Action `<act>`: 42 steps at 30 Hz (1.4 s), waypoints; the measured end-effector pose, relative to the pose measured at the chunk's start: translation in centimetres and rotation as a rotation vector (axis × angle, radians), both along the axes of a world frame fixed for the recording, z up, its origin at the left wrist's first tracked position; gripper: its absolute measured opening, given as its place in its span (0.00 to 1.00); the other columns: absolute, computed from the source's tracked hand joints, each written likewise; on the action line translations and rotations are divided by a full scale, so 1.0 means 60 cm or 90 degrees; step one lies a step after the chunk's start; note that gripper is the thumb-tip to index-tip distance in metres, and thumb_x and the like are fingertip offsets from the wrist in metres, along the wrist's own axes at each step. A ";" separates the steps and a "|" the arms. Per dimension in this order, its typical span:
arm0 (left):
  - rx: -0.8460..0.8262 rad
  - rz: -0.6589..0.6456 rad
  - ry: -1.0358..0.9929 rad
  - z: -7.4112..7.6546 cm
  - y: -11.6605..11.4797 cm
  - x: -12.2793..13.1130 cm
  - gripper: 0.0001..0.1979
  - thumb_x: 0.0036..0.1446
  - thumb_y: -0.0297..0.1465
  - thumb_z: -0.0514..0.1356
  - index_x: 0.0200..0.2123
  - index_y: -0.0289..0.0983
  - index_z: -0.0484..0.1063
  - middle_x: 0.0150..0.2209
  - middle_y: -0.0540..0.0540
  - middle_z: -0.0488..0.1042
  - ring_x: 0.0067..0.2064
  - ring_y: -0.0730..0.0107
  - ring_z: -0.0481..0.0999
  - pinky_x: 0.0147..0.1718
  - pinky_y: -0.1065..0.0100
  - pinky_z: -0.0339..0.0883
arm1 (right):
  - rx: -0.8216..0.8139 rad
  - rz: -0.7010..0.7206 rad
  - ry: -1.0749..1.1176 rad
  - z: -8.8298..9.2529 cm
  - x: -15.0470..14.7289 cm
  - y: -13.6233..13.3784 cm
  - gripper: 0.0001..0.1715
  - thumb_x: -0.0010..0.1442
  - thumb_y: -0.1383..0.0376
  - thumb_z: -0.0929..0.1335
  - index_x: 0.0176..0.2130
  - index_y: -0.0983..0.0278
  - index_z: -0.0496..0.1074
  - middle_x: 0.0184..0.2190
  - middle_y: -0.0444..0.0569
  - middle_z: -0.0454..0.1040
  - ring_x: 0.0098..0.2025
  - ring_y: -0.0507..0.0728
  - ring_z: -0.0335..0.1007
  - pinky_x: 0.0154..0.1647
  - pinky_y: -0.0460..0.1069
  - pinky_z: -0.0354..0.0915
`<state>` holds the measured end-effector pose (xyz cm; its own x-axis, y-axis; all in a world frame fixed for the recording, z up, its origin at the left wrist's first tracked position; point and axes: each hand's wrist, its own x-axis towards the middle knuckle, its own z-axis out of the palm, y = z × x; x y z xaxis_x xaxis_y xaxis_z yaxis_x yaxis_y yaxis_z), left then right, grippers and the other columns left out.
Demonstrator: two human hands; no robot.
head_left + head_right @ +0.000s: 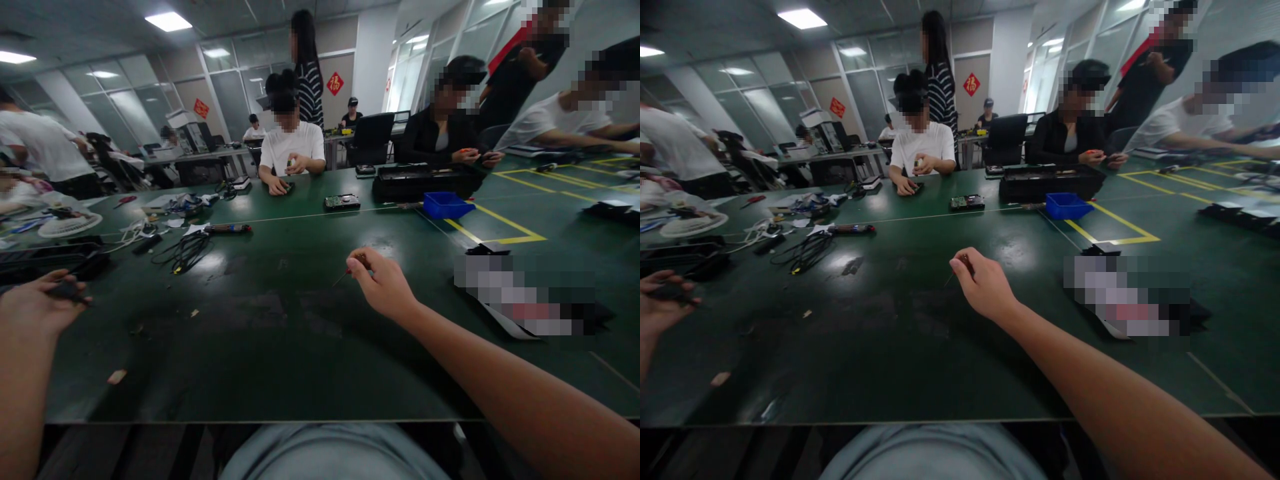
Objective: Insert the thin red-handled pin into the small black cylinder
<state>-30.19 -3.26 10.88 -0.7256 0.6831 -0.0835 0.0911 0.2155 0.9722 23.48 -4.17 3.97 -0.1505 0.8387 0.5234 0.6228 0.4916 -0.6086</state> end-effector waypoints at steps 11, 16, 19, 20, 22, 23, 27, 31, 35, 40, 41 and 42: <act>0.092 -0.493 -0.261 0.008 0.035 0.318 0.17 0.46 0.20 0.60 0.43 0.35 0.71 0.36 0.48 0.71 0.38 0.67 0.69 0.37 0.66 0.65 | -0.001 0.001 0.009 0.003 0.000 -0.002 0.13 0.69 0.59 0.62 0.39 0.63 0.70 0.29 0.47 0.75 0.31 0.56 0.72 0.34 0.50 0.62; 0.029 -0.681 -0.030 -0.041 0.024 0.452 0.23 0.43 0.17 0.62 0.45 0.34 0.71 0.38 0.48 0.72 0.41 0.68 0.71 0.44 0.66 0.63 | -0.014 0.000 0.019 0.006 -0.002 -0.004 0.14 0.70 0.57 0.61 0.40 0.62 0.71 0.28 0.46 0.75 0.31 0.56 0.72 0.33 0.50 0.62; -0.020 -0.769 0.176 -0.062 0.015 0.517 0.18 0.50 0.19 0.60 0.46 0.36 0.72 0.42 0.46 0.74 0.44 0.64 0.73 0.47 0.62 0.64 | -0.012 -0.002 0.028 0.005 -0.002 -0.005 0.14 0.70 0.57 0.61 0.42 0.62 0.70 0.26 0.45 0.74 0.29 0.55 0.72 0.32 0.50 0.62; -0.017 -0.794 0.225 -0.069 0.012 0.532 0.17 0.51 0.19 0.60 0.45 0.36 0.72 0.43 0.46 0.75 0.45 0.63 0.73 0.48 0.62 0.64 | -0.010 -0.005 0.030 0.005 -0.003 -0.006 0.13 0.70 0.57 0.61 0.43 0.62 0.70 0.26 0.44 0.73 0.29 0.55 0.71 0.32 0.50 0.62; 0.018 -0.834 0.295 -0.082 0.010 0.553 0.16 0.53 0.19 0.59 0.45 0.37 0.73 0.45 0.46 0.76 0.47 0.62 0.74 0.50 0.61 0.65 | -0.006 -0.016 0.031 0.003 -0.004 -0.005 0.12 0.70 0.58 0.61 0.43 0.62 0.69 0.27 0.45 0.74 0.29 0.55 0.72 0.33 0.50 0.62; 0.043 -0.848 0.320 -0.090 0.010 0.558 0.16 0.53 0.19 0.59 0.45 0.37 0.73 0.46 0.46 0.76 0.48 0.62 0.74 0.51 0.61 0.64 | -0.004 -0.021 0.033 0.002 -0.004 -0.005 0.12 0.70 0.58 0.61 0.43 0.62 0.69 0.28 0.45 0.74 0.30 0.56 0.72 0.33 0.50 0.62; 0.103 -0.852 0.383 -0.122 0.018 0.554 0.16 0.56 0.20 0.61 0.47 0.40 0.74 0.49 0.46 0.75 0.53 0.61 0.73 0.55 0.60 0.63 | -0.009 -0.030 0.027 0.002 -0.005 -0.004 0.12 0.69 0.58 0.61 0.42 0.62 0.70 0.31 0.48 0.76 0.33 0.57 0.73 0.34 0.50 0.62; 0.099 -0.800 0.408 -0.149 0.035 0.537 0.16 0.57 0.22 0.63 0.48 0.40 0.74 0.50 0.46 0.76 0.52 0.59 0.73 0.56 0.58 0.64 | -0.010 -0.046 0.011 0.005 -0.003 -0.005 0.13 0.69 0.58 0.62 0.37 0.62 0.70 0.27 0.46 0.74 0.29 0.56 0.71 0.32 0.51 0.60; 0.115 -0.761 0.387 -0.165 0.052 0.523 0.17 0.57 0.25 0.65 0.50 0.40 0.73 0.49 0.46 0.76 0.51 0.61 0.74 0.54 0.59 0.66 | -0.037 -0.052 0.099 0.003 -0.002 -0.003 0.15 0.68 0.55 0.62 0.36 0.61 0.70 0.26 0.45 0.73 0.28 0.55 0.70 0.31 0.51 0.61; 0.142 -0.771 0.418 -0.168 0.055 0.519 0.17 0.58 0.28 0.65 0.51 0.42 0.74 0.50 0.47 0.76 0.52 0.60 0.73 0.56 0.58 0.64 | -0.069 0.017 0.297 -0.005 -0.005 0.002 0.14 0.68 0.55 0.63 0.39 0.61 0.71 0.29 0.46 0.74 0.31 0.55 0.72 0.35 0.52 0.67; 0.141 -0.773 0.424 -0.167 0.054 0.520 0.17 0.58 0.28 0.65 0.52 0.42 0.74 0.50 0.46 0.76 0.52 0.60 0.73 0.56 0.58 0.64 | -0.070 0.024 0.310 -0.006 -0.006 0.003 0.14 0.68 0.55 0.63 0.39 0.61 0.71 0.29 0.46 0.75 0.31 0.55 0.72 0.36 0.52 0.68; 0.138 -0.774 0.427 -0.166 0.053 0.520 0.18 0.58 0.28 0.65 0.52 0.42 0.74 0.50 0.46 0.76 0.52 0.59 0.73 0.56 0.57 0.64 | -0.073 0.026 0.315 -0.007 -0.007 0.003 0.13 0.68 0.55 0.64 0.40 0.61 0.71 0.30 0.46 0.75 0.32 0.55 0.72 0.36 0.52 0.68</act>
